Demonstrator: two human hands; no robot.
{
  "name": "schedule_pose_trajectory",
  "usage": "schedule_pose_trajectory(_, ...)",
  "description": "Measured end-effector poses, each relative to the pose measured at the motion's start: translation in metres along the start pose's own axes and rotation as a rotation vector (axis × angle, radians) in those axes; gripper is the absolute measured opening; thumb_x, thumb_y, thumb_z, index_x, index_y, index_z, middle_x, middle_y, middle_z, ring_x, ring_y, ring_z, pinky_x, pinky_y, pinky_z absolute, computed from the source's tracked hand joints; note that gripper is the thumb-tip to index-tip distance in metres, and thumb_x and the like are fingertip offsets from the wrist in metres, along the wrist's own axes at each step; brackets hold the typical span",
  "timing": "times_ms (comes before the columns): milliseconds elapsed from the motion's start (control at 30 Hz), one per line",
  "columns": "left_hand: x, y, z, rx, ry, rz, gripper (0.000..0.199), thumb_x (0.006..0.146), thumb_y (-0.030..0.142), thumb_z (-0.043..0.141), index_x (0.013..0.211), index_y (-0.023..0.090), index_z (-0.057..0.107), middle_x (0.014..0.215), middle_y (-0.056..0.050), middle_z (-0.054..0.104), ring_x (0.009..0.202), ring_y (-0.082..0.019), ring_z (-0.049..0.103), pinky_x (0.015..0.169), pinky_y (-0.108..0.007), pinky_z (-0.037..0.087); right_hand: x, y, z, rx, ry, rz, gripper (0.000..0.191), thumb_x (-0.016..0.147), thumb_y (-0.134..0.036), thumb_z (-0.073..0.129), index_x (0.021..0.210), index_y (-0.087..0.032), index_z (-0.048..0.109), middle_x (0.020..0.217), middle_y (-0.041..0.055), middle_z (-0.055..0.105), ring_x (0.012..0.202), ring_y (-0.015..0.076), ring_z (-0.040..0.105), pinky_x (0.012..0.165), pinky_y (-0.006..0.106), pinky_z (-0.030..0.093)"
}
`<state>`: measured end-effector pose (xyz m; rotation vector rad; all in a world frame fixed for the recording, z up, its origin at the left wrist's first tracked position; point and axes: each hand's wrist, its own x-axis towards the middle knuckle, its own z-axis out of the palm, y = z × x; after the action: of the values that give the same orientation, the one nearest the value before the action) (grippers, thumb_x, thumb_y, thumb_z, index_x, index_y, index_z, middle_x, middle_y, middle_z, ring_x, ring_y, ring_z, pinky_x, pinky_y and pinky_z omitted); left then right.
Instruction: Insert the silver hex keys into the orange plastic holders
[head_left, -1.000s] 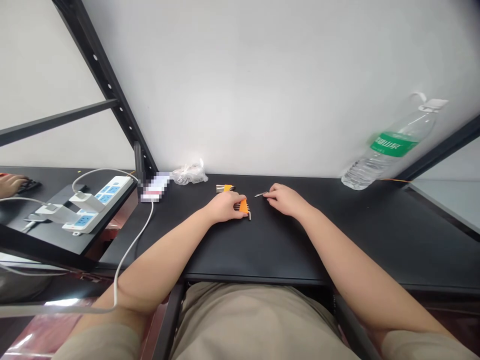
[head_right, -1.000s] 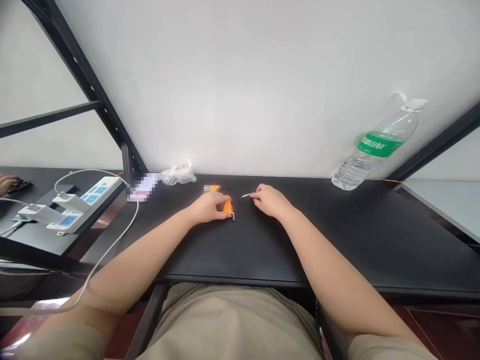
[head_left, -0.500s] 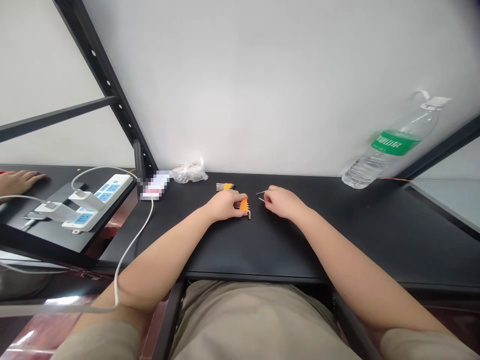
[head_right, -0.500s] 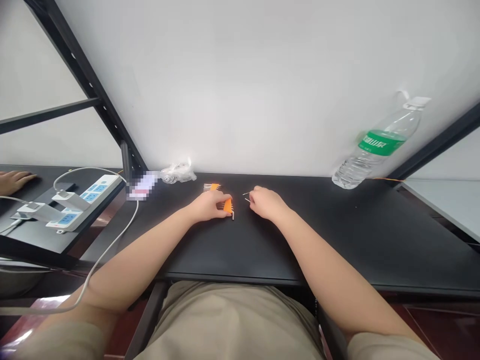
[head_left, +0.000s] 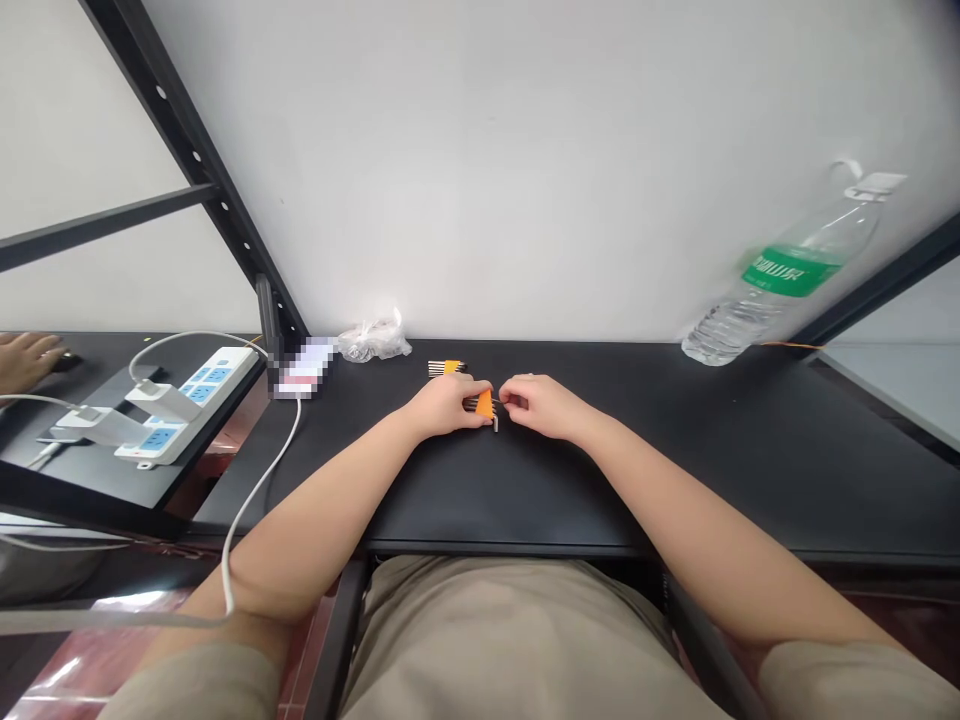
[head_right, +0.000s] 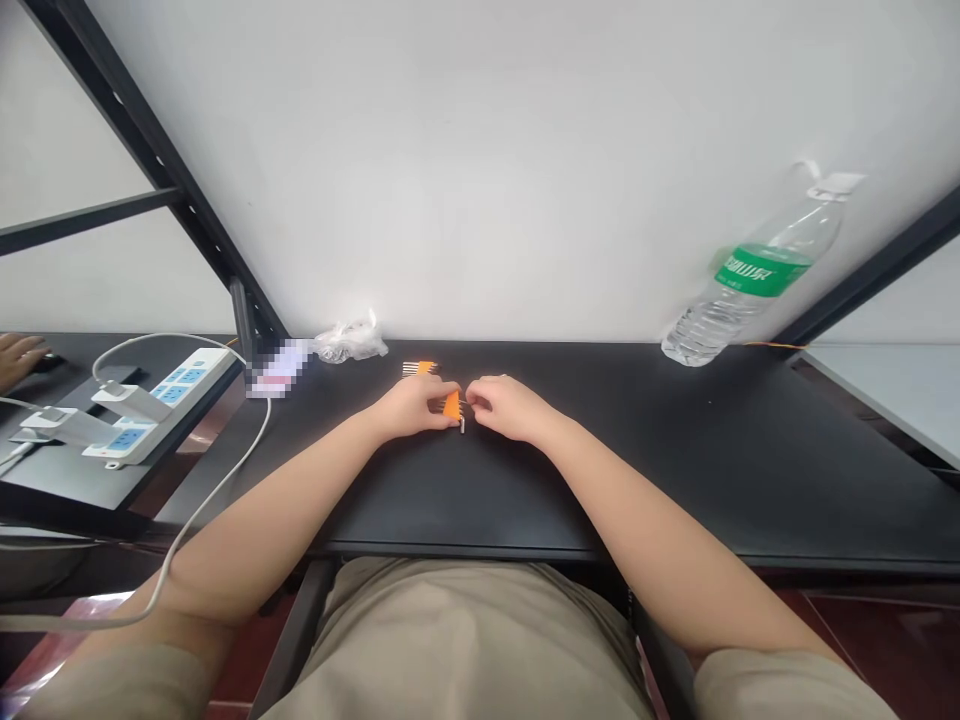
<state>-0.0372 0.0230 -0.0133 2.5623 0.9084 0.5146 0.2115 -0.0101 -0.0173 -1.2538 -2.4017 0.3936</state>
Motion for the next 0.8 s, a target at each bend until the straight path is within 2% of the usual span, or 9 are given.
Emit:
schedule_pose_trajectory(467, 0.000, -0.001, -0.001, -0.010, -0.011, -0.006, 0.026, 0.082, 0.046, 0.075, 0.090, 0.024, 0.064, 0.081, -0.001, 0.058, 0.081, -0.020, 0.055, 0.068, -0.028, 0.038, -0.002, 0.004, 0.000, 0.016, 0.056, -0.008, 0.010, 0.090, -0.019, 0.059, 0.091, -0.024, 0.068, 0.092, 0.0034, 0.067, 0.077, 0.0178, 0.059, 0.069, 0.031, 0.046)
schedule_pose_trajectory(700, 0.000, -0.002, -0.001, -0.021, -0.024, 0.007, 0.028, 0.081, 0.045, 0.076, 0.100, 0.026, 0.069, 0.080, 0.000, 0.059, 0.082, -0.020, 0.056, 0.070, -0.028, 0.039, -0.004, -0.001, 0.001, -0.120, 0.053, -0.040, 0.018, 0.096, -0.019, 0.055, 0.095, -0.025, 0.072, 0.094, 0.0046, 0.066, 0.074, 0.0170, 0.058, 0.067, 0.031, 0.042)
schedule_pose_trajectory(800, -0.001, 0.000, -0.003, -0.019, -0.022, 0.008, 0.027, 0.081, 0.045, 0.076, 0.098, 0.025, 0.069, 0.080, -0.001, 0.059, 0.082, -0.020, 0.056, 0.071, -0.029, 0.039, -0.004, -0.007, 0.003, -0.169, 0.061, -0.051, 0.022, 0.098, -0.020, 0.053, 0.098, -0.025, 0.074, 0.097, 0.0055, 0.066, 0.075, 0.0171, 0.058, 0.068, 0.032, 0.043)
